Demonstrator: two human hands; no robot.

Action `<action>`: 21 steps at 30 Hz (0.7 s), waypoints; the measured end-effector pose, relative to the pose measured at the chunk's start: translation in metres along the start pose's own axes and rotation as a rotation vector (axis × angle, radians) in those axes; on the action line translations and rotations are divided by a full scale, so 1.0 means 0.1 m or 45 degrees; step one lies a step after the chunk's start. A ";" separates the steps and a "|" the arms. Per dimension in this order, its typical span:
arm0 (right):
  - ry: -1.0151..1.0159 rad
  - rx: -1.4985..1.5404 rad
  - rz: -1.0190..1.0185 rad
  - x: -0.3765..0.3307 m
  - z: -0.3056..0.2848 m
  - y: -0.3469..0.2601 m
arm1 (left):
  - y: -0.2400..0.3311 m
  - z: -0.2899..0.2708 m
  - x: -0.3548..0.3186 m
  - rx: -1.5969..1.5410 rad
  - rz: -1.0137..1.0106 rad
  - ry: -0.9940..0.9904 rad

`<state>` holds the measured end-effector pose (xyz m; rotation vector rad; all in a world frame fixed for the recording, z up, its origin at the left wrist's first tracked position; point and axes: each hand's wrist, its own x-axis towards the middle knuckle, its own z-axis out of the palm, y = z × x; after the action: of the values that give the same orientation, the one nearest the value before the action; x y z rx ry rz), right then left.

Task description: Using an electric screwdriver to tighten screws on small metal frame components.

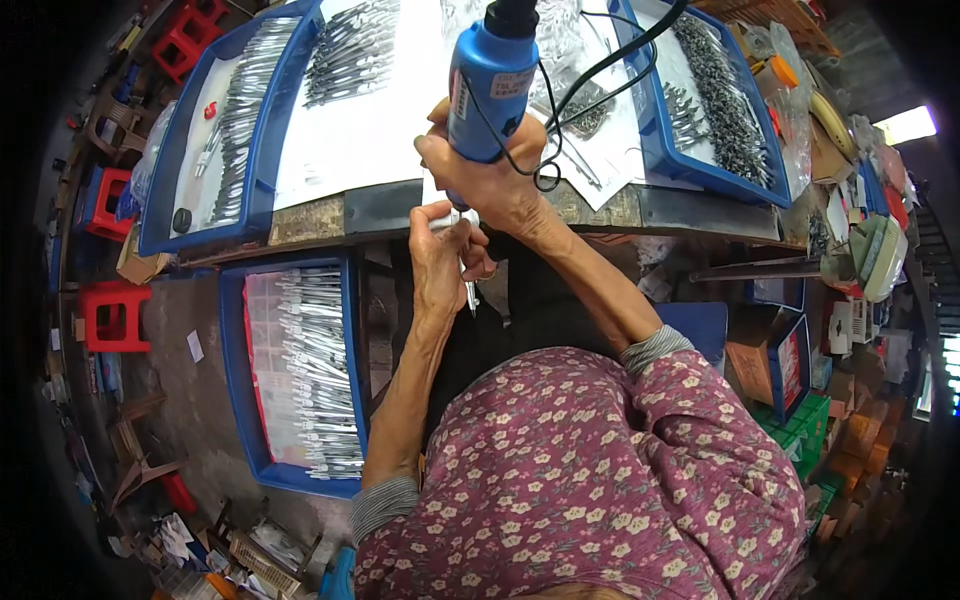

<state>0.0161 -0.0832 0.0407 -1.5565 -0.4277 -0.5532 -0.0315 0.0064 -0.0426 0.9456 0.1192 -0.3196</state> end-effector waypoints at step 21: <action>-0.020 0.030 0.171 0.06 0.04 -0.15 | -0.02 0.02 -0.02 -0.054 -0.004 -0.004</action>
<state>0.0124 -0.0784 0.0563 -1.5550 -0.3378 -0.4308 -0.0342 0.0040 -0.0427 0.9034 0.1245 -0.3203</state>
